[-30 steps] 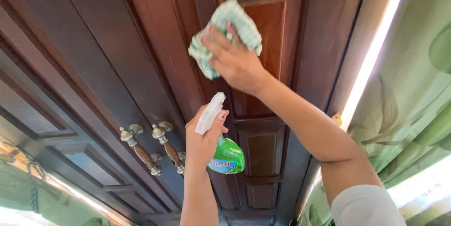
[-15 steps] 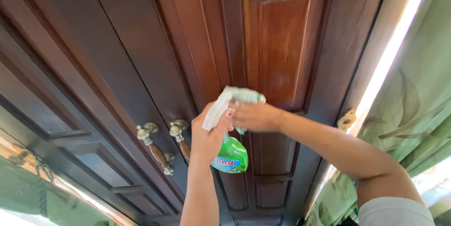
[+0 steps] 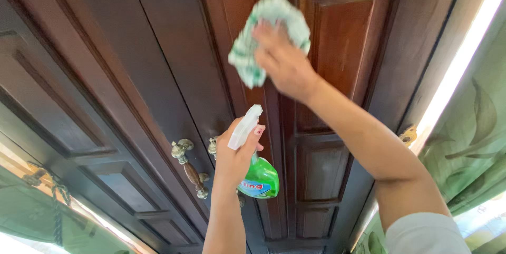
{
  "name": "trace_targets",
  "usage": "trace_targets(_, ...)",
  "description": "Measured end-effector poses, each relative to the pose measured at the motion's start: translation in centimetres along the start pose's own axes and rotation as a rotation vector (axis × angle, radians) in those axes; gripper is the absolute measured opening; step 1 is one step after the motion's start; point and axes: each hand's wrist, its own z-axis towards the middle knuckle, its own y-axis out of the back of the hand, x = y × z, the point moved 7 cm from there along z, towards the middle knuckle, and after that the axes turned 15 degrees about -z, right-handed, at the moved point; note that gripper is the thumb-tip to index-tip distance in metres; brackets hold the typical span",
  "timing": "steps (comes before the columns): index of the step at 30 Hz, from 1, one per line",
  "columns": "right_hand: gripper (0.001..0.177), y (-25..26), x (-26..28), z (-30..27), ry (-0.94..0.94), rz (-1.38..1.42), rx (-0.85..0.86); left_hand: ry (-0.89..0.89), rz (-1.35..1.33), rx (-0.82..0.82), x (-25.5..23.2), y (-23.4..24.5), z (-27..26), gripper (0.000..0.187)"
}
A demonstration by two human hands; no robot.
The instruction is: The person sprays a cleaning solution onto a wooden door and wipes the surface with a cloth. The person repeatedly sprays and wipes different sections of the door, including the panels and the area around the handles.
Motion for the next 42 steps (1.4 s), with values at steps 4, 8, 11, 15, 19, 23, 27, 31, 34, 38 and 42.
trace_targets(4, 0.039, -3.3, 8.0, -8.3, 0.176, 0.212, 0.328, -0.029, -0.031, 0.021, 0.4, 0.6, -0.1, 0.028)
trace_targets(8, 0.035, -3.9, 13.7, -13.8, 0.447, 0.297, 0.371, -0.044, -0.053, 0.013, 0.9, 1.3, 0.1, 0.028)
trace_targets(11, 0.032, -4.5, 14.1, -13.1, 0.502, 0.304, 0.362, -0.058, -0.029, 0.015, 1.1, 1.9, -0.1, 0.027)
trace_targets(15, 0.041, -5.9, 8.5, -6.8, 0.18, 0.489, 0.531, -0.037, -0.101, -0.023, 1.4, 2.4, 0.5, 0.032)
trace_targets(19, 0.033, -2.2, 4.0, 1.7, 0.296, 0.112, 0.074, -0.042, -0.061, -0.01, 1.0, 2.7, 0.7, 0.028)
trace_targets(23, 0.03, -0.8, 1.5, 6.7, 0.187, -0.129, -0.008, -0.016, -0.052, -0.033, 0.6, 3.2, 0.6, 0.029)
trace_targets(27, 0.03, -0.6, 2.5, 6.7, 0.134, -0.129, -0.003, -0.004, -0.113, -0.023, 0.4, 3.4, 0.9, 0.031)
trace_targets(31, 0.035, -1.4, 5.4, 2.1, 0.174, -0.023, 0.089, 0.046, 0.002, -0.08, 0.5, 3.9, 0.8, 0.032)
trace_targets(34, 0.043, -3.4, 8.2, -3.1, 0.239, 0.096, 0.231, 0.007, 0.049, -0.058, 0.5, 4.2, 1.0, 0.032)
trace_targets(38, 0.05, -4.3, 13.0, -10.6, 0.345, 0.227, 0.312, -0.051, -0.033, 0.036, 0.9, 4.5, 1.0, 0.034)
trace_targets(42, 0.053, -4.9, 15.0, -13.8, 0.533, 0.233, 0.471, -0.131, 0.05, 0.122, 0.8, 4.6, 0.8, 0.035)
